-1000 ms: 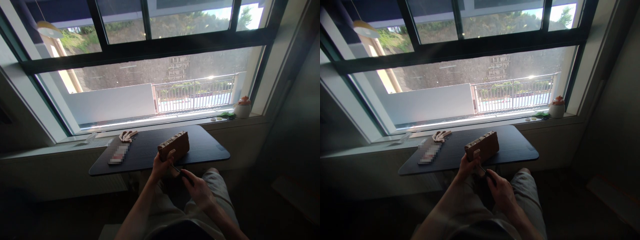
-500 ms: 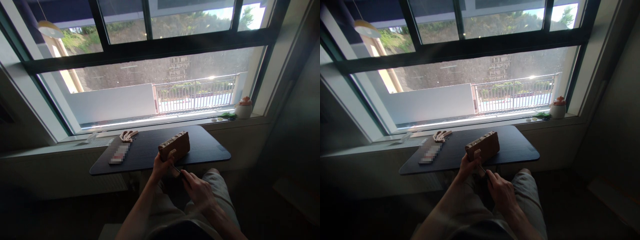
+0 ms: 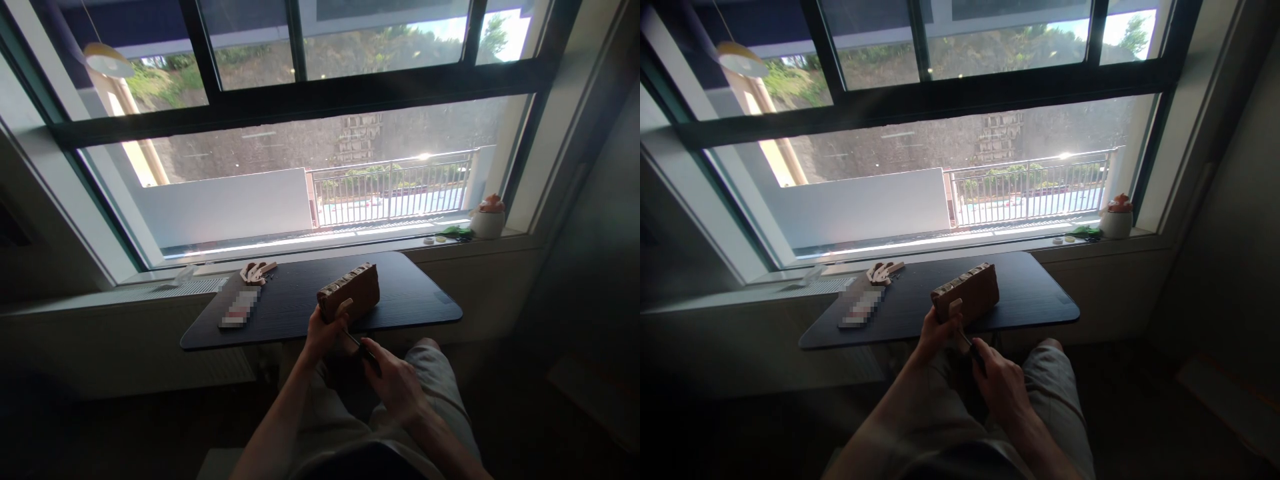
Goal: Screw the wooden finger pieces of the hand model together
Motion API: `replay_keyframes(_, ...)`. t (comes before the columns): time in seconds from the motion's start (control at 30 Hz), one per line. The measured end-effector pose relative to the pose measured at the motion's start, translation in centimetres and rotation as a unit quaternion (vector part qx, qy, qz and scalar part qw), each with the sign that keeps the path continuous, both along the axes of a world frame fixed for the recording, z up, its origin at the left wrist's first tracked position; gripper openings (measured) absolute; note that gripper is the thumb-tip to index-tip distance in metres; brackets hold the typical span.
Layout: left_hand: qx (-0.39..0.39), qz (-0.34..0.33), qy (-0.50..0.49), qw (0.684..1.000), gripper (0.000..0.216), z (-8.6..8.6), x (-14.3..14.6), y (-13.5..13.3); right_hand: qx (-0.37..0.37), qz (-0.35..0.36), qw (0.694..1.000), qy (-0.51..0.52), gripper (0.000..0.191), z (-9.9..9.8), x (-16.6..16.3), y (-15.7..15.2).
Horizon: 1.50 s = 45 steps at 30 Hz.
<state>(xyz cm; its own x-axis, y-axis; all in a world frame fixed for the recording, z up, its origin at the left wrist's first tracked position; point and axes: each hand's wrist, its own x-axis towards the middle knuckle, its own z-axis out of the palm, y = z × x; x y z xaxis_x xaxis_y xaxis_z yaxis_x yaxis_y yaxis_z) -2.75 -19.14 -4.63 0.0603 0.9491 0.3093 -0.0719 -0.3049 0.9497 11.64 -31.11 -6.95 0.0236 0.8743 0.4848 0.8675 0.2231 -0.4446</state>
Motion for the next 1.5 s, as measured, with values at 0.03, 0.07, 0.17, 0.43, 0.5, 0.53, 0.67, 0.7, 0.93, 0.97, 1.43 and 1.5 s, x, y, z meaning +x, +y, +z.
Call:
replay_keyframes(0.03,0.002,0.001,0.0,1.0,0.048,-0.1,0.0,0.1,0.015,0.0,0.999,-0.028,0.039,0.1,0.0,0.0)
replay_keyframes(0.07,0.003,0.002,0.0,1.0,0.048,-0.1,0.0,0.1,0.029,0.001,0.998,-0.055,0.039,0.1,0.1,-0.1)
replay_keyframes(0.17,0.001,-0.001,0.001,1.0,0.047,0.1,0.1,0.0,0.054,0.002,0.991,-0.119,0.035,0.4,0.1,-0.2)
replay_keyframes(0.43,-0.001,-0.005,-0.011,1.0,0.044,0.7,0.1,-0.4,-0.004,0.013,0.999,-0.029,0.036,0.3,0.0,-0.1)
replay_keyframes(0.5,-0.005,0.0,-0.018,1.0,0.043,0.6,0.0,-0.3,-0.022,0.033,0.998,0.041,0.036,0.1,0.1,0.1)
replay_keyframes(0.53,-0.007,0.001,-0.018,1.0,0.042,0.5,0.0,-0.2,-0.029,0.041,0.996,0.074,0.035,0.1,0.1,0.2)
replay_keyframes(0.67,-0.011,-0.003,-0.013,1.0,0.043,0.3,0.0,0.0,-0.057,0.043,0.986,0.153,0.035,0.0,0.2,0.6)
replay_keyframes(0.7,-0.01,-0.004,-0.012,1.0,0.044,0.3,0.0,0.0,-0.057,0.039,0.986,0.15,0.035,0.0,0.2,0.6)
replay_keyframes(0.93,-0.009,0.001,-0.014,1.0,0.046,0.3,0.0,-0.2,0.021,0.004,0.999,-0.038,0.04,1.1,0.0,0.0)
replay_keyframes(0.97,-0.012,0.004,-0.015,1.0,0.046,0.3,0.0,-0.2,0.03,0.005,0.997,-0.066,0.039,1.2,0.0,-0.1)
replay_keyframes(1.43,0.004,0.0,0.006,1.0,0.045,0.4,0.0,-0.3,-0.026,0.065,0.983,0.17,0.031,0.3,0.1,0.7)
replay_keyframes(1.5,0.007,0.005,0.007,1.0,0.045,0.3,0.0,-0.2,-0.042,0.054,0.981,0.182,0.032,0.4,0.1,0.6)
